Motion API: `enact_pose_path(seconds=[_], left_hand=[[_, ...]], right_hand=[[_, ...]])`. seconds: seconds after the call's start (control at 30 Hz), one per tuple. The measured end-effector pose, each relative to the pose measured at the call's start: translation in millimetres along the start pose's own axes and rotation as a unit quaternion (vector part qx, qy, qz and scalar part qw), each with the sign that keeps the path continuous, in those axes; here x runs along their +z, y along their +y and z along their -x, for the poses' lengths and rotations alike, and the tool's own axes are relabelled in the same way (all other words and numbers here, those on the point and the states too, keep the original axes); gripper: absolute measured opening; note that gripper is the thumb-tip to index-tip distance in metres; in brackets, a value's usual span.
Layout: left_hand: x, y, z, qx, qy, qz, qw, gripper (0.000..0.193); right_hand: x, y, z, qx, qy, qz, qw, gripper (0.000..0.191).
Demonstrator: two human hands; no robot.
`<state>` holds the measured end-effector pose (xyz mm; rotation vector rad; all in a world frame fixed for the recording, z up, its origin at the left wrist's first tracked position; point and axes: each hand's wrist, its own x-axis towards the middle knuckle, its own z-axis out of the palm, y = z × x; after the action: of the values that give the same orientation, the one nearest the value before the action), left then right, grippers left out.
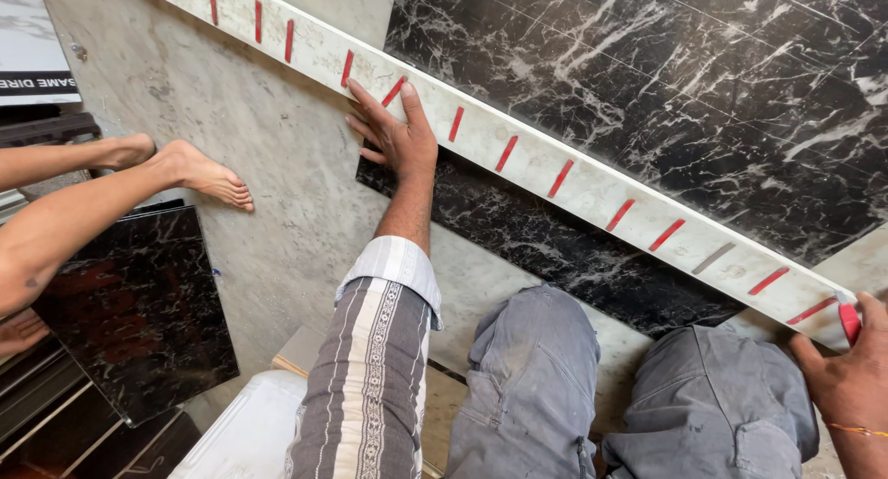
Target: The person measures a dark marble-patterned tile with a tape measure and marks it with a red marker. They then use a long straight edge to draw a straight line across the tile. Finally, they score the tile along the line with a utility knife and snap it into two pieces.
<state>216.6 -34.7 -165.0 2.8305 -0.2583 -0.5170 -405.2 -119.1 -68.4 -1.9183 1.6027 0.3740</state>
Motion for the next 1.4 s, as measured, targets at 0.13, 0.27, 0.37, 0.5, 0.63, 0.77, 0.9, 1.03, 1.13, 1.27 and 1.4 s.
enact_pose_path(seconds=[0.13, 0.27, 0.37, 0.5, 0.63, 0.77, 0.9, 1.03, 1.13, 1.27, 1.4], left_hand=[[0.0, 0.8, -0.1, 0.000, -0.003, 0.003, 1.000, 0.093], [0.1, 1.9, 0.3, 0.001, 0.000, 0.001, 1.000, 0.093], [0.5, 1.7, 0.9, 0.002, 0.004, -0.005, 1.000, 0.092], [1.9, 0.1, -0.1, 0.003, 0.007, -0.006, 1.000, 0.092], [2.0, -2.8, -2.4, 0.003, 0.000, -0.018, 1.000, 0.092], [2.4, -3.6, -2.8, 0.013, 0.003, -0.021, 1.000, 0.091], [4.8, -4.4, -0.7, 0.005, 0.046, -0.012, 0.999, 0.090], [4.0, -12.8, 0.6, 0.003, 0.039, -0.027, 0.999, 0.088], [1.7, -21.8, -1.3, 0.026, 0.029, -0.055, 0.998, 0.083], [0.3, -30.6, -3.3, 0.024, 0.007, -0.063, 0.998, 0.082], [0.3, -31.6, -4.3, 0.030, 0.000, -0.040, 0.999, 0.081]], right_hand=[[-16.0, -25.3, -6.2, -0.012, 0.000, 0.011, 1.000, 0.078], [-29.0, -42.9, -8.5, -0.028, 0.004, 0.049, 0.998, 0.072], [-29.1, -42.3, -6.9, -0.057, 0.030, 0.057, 0.996, 0.073], [-22.0, -28.3, -4.8, -0.097, 0.058, 0.074, 0.991, 0.076], [-18.3, -15.6, -3.3, -0.069, 0.032, 0.104, 0.992, 0.072], [-15.1, -9.7, -2.3, -0.063, 0.034, 0.125, 0.989, 0.072], [-8.1, -2.4, -0.7, -0.090, 0.075, 0.124, 0.985, 0.083], [-11.1, 6.8, 3.6, -0.048, 0.037, 0.104, 0.993, 0.084], [-18.0, 5.7, 5.9, -0.057, 0.046, 0.105, 0.992, 0.085], [-25.2, -4.2, 3.7, -0.072, 0.063, 0.124, 0.988, 0.089], [-30.6, -8.1, 0.9, -0.056, 0.036, 0.123, 0.990, 0.089]])
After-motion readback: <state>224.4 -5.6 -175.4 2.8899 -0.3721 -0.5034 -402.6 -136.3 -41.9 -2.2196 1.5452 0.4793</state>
